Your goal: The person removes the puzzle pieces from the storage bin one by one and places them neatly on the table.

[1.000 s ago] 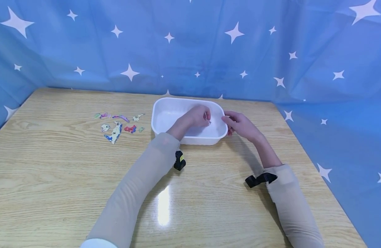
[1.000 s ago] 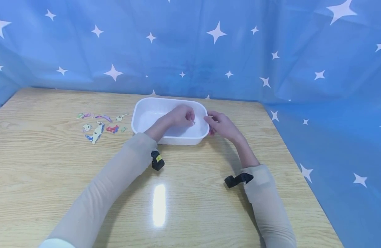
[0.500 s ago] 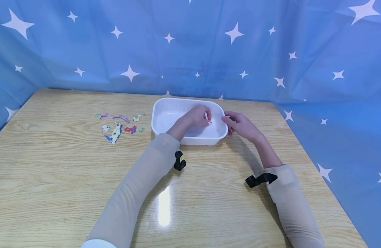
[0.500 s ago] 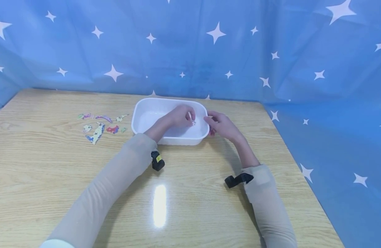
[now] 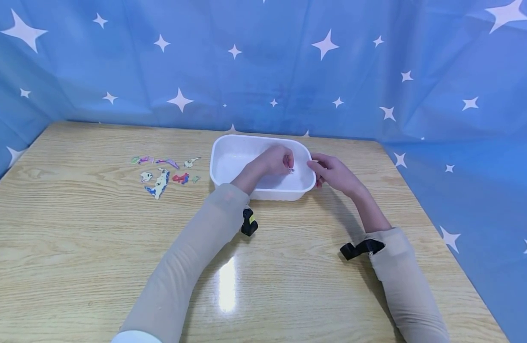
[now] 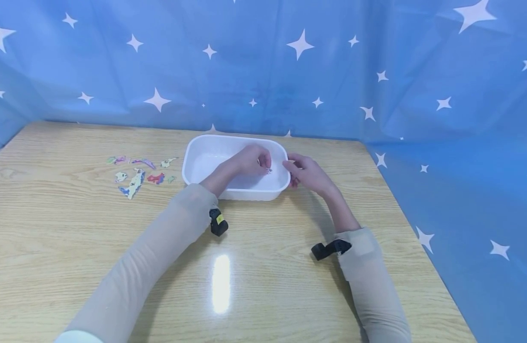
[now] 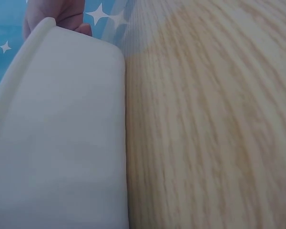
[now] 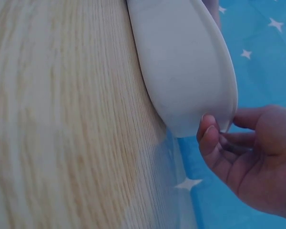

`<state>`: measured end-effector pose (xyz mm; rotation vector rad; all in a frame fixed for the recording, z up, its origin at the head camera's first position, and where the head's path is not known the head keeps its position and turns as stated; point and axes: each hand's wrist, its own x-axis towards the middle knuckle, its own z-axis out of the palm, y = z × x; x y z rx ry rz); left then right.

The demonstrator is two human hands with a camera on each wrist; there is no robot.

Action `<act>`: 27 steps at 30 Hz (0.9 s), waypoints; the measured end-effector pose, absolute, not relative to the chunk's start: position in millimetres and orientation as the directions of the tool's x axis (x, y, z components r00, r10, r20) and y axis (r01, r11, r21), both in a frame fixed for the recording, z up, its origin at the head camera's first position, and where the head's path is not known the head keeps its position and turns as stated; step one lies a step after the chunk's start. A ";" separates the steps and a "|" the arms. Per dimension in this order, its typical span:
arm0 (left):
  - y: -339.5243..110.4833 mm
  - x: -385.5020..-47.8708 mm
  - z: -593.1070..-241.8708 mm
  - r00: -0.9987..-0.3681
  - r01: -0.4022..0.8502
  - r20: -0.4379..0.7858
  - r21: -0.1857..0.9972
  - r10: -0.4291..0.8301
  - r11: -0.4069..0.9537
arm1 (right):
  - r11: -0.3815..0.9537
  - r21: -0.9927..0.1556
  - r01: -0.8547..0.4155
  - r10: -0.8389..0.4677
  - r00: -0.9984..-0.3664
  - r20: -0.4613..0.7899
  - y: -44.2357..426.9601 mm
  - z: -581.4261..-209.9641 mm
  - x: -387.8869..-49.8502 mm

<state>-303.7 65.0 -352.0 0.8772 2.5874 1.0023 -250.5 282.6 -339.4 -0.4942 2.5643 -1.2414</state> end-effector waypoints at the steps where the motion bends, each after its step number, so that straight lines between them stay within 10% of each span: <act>1: 65.1 -304.1 -352.0 -0.794 0.447 -0.003 0.677 0.608 0.585 | 0.579 -0.792 -0.191 -0.404 -0.912 -0.076 282.7 -339.3 -250.5; 27: 27.7 -282.7 -334.6 -0.824 0.378 0.112 0.839 0.555 0.392 | 0.577 -0.793 -0.196 -0.403 -0.913 -0.068 281.3 -340.1 -250.3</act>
